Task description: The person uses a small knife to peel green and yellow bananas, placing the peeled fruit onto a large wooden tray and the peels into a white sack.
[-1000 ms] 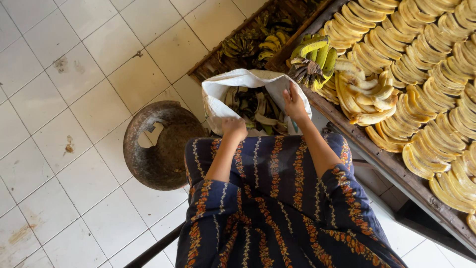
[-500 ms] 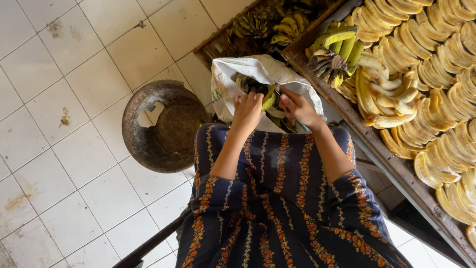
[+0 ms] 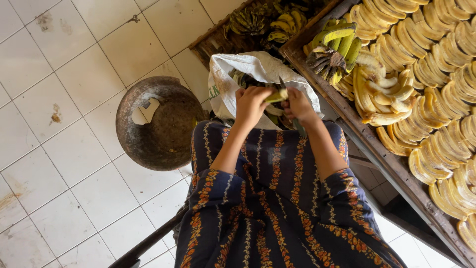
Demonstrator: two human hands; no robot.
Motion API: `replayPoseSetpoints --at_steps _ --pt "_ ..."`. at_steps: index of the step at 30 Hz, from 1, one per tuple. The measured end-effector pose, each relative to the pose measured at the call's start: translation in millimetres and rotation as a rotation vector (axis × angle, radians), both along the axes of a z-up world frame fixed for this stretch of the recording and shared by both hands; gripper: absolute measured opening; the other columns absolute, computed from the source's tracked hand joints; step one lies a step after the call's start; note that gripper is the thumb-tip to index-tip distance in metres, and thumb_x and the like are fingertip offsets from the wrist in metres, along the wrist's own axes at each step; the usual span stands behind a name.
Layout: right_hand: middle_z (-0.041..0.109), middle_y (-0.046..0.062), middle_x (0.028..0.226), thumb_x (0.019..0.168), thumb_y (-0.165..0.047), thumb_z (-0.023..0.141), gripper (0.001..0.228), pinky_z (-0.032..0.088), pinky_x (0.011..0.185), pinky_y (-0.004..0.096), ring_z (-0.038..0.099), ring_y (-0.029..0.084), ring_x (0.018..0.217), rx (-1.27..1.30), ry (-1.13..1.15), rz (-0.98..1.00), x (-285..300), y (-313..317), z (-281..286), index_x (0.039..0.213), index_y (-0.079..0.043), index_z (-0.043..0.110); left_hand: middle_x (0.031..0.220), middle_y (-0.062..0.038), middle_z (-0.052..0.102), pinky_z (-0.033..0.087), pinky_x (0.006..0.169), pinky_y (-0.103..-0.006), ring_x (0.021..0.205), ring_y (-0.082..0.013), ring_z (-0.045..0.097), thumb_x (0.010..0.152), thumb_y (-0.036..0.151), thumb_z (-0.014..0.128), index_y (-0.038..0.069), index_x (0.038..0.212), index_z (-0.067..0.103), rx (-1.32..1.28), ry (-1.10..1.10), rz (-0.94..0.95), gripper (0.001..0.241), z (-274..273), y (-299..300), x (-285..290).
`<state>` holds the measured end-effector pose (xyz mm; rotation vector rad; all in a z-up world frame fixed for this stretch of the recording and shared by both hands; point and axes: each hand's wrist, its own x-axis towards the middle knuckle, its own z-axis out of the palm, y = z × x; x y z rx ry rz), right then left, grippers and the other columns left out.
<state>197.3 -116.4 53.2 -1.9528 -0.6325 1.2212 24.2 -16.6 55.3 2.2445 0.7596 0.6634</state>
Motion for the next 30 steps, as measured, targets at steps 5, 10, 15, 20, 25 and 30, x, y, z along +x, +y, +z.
replayPoseSetpoints --at_steps 5,10,15,20,25,30 --pt "0.054 0.04 0.116 0.11 -0.038 0.045 0.043 0.039 0.075 0.057 0.047 0.059 0.098 -0.313 -0.231 0.312 4.9 -10.4 -3.0 0.135 -0.004 0.049 0.128 -0.008 0.068 0.055 0.106 -0.036 0.115 -0.017 0.065 0.095 0.033 0.075 0.012 0.147 0.043 -0.813 -0.648 0.042 0.065 28.1 15.1 -11.3" --pt "0.063 0.035 0.121 0.107 -0.048 0.053 0.064 0.049 0.084 0.053 0.061 0.051 0.101 -0.168 -0.514 0.431 -16.3 -15.9 12.0 0.152 -0.006 0.035 0.108 -0.01 0.06 0.055 0.095 -0.0429 0.098 -0.0204 0.064 0.098 0.041 0.067 0.012 0.163 0.014 -1.111 -0.826 0.096 0.089 32.2 28.2 -16.1" --pt "0.072 0.022 0.121 0.101 -0.051 0.049 0.075 0.058 0.072 0.051 0.069 0.046 0.078 -0.156 -0.362 0.355 -46.5 -18.7 60.2 0.158 -0.011 0.024 0.105 -0.012 0.068 0.038 0.108 -0.0344 0.105 -0.0192 0.067 0.1 0.042 0.055 0.01 0.153 0.03 -1.24 -0.634 0.206 0.067 -1.5 19.3 1.3" --pt "0.074 0.029 0.104 0.101 -0.05 0.051 0.076 0.061 0.063 0.047 0.07 0.037 0.059 -0.224 -0.308 0.24 -49.0 -15.3 83.2 0.157 -0.007 0.023 0.115 -0.011 0.063 0.037 0.102 -0.0414 0.102 -0.0192 0.051 0.106 0.036 0.052 0.004 0.14 0.045 -1.385 -0.88 0.174 0.047 -44.5 13.9 16.6" --pt "0.077 0.024 0.11 0.11 -0.048 0.06 0.054 0.064 0.08 0.043 0.081 0.033 0.09 0.367 -0.49 0.205 -44.7 -24.7 58.2 0.146 -0.01 0.051 0.125 -0.012 0.05 0.038 0.112 -0.0419 0.116 -0.022 0.052 0.109 0.037 0.052 0.002 0.133 0.041 -1.577 -0.857 0.295 0.044 -70.5 -0.5 26.6" --pt "0.068 0.031 0.122 0.112 -0.04 0.055 0.048 0.056 0.08 0.051 0.071 0.047 0.096 0.284 -0.745 0.23 -49.7 -26.4 31.1 0.143 -0.004 0.051 0.133 -0.012 0.049 0.033 0.117 -0.0469 0.129 -0.0253 0.046 0.103 0.047 0.05 0.008 0.142 0.04 -1.586 -0.84 0.289 0.055 -74.4 -16.8 37.5"
